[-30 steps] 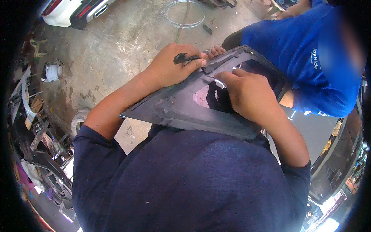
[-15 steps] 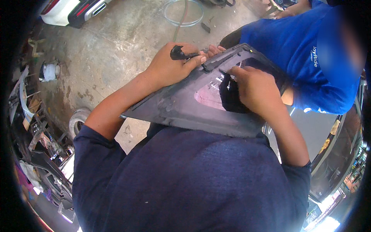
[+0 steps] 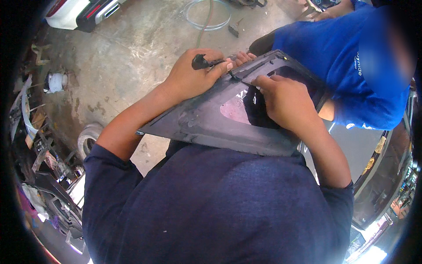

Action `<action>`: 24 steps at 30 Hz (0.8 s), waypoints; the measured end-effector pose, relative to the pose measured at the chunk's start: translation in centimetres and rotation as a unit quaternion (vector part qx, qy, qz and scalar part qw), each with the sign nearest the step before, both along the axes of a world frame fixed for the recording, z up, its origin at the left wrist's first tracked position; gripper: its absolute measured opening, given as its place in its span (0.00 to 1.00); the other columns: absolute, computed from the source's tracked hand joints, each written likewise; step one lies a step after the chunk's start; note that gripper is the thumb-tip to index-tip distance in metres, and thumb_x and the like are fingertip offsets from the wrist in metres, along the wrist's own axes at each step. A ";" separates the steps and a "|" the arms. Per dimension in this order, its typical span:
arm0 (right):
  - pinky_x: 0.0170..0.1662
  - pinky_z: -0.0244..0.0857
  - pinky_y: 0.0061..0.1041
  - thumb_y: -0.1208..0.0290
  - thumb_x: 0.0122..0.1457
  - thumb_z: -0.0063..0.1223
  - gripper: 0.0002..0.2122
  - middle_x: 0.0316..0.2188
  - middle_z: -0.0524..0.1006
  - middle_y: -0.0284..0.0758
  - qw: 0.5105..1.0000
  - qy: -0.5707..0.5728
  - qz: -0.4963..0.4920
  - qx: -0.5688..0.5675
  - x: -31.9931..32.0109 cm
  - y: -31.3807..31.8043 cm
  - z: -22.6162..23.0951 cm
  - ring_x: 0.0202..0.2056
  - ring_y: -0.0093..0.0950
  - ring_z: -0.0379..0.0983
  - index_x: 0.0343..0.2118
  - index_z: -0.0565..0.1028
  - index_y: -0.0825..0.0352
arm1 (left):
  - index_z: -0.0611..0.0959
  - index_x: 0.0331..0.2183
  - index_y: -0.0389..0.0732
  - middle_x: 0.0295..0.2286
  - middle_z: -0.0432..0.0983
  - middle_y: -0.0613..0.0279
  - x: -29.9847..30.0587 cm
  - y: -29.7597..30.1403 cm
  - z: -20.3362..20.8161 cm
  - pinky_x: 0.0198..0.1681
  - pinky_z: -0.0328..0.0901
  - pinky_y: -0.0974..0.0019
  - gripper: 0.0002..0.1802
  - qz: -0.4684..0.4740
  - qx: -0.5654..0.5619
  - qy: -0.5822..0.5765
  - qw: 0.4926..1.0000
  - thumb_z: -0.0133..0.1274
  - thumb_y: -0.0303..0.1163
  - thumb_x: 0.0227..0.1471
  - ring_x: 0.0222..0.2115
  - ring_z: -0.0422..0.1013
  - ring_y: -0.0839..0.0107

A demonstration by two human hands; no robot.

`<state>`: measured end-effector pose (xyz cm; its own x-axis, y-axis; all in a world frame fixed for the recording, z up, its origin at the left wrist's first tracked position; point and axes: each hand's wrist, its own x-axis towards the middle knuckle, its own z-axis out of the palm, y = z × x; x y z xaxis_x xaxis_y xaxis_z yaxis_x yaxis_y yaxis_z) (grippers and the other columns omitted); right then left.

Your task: The person uses a small green-handled tool to scrape and peel away old sealant or adhesive from the edges of a dark gray plastic automotive part. They work along the perimeter, removing strips of material while another person holds the part steady.

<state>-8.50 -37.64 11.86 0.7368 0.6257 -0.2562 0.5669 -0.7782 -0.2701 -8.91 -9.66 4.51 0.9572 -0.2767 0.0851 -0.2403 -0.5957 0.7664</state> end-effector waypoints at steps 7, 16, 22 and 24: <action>0.44 0.78 0.47 0.75 0.66 0.55 0.16 0.37 0.84 0.45 0.999 0.028 0.002 0.025 -0.6 0.5 1.1 0.39 0.50 0.85 0.54 0.85 0.56 | 0.89 0.36 0.36 0.31 0.84 0.45 -0.1 -0.3 0.8 0.38 0.73 0.50 0.20 0.018 -0.029 0.000 0.999 0.63 0.46 0.67 0.33 0.81 0.43; 0.43 0.80 0.48 0.73 0.61 0.57 0.16 0.35 0.85 0.46 0.999 -0.021 -0.015 -0.021 1.0 -1.8 -0.9 0.39 0.49 0.87 0.51 0.85 0.58 | 0.90 0.38 0.35 0.31 0.84 0.45 -0.3 -0.5 0.2 0.39 0.73 0.51 0.17 0.028 -0.051 -0.013 0.998 0.63 0.41 0.68 0.33 0.82 0.45; 0.43 0.79 0.47 0.76 0.62 0.58 0.17 0.35 0.85 0.44 0.999 0.004 0.010 0.046 0.1 -0.6 0.9 0.38 0.49 0.85 0.53 0.86 0.57 | 0.90 0.39 0.34 0.33 0.86 0.44 -0.5 -0.6 0.4 0.41 0.74 0.52 0.16 0.042 -0.043 -0.002 0.998 0.63 0.39 0.68 0.35 0.83 0.45; 0.42 0.78 0.46 0.76 0.62 0.58 0.18 0.34 0.85 0.44 0.999 0.010 0.015 0.048 -0.2 0.7 0.7 0.37 0.49 0.85 0.54 0.86 0.56 | 0.90 0.39 0.34 0.33 0.86 0.44 -0.3 -0.5 0.7 0.41 0.74 0.52 0.15 0.038 -0.045 0.004 0.998 0.63 0.38 0.67 0.35 0.83 0.45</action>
<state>-8.71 -36.92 12.60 0.7124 0.6700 -0.2088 0.5839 -0.7309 -0.3533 -9.24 -10.21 5.20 0.9761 -0.1943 0.0975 -0.1896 -0.5415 0.8191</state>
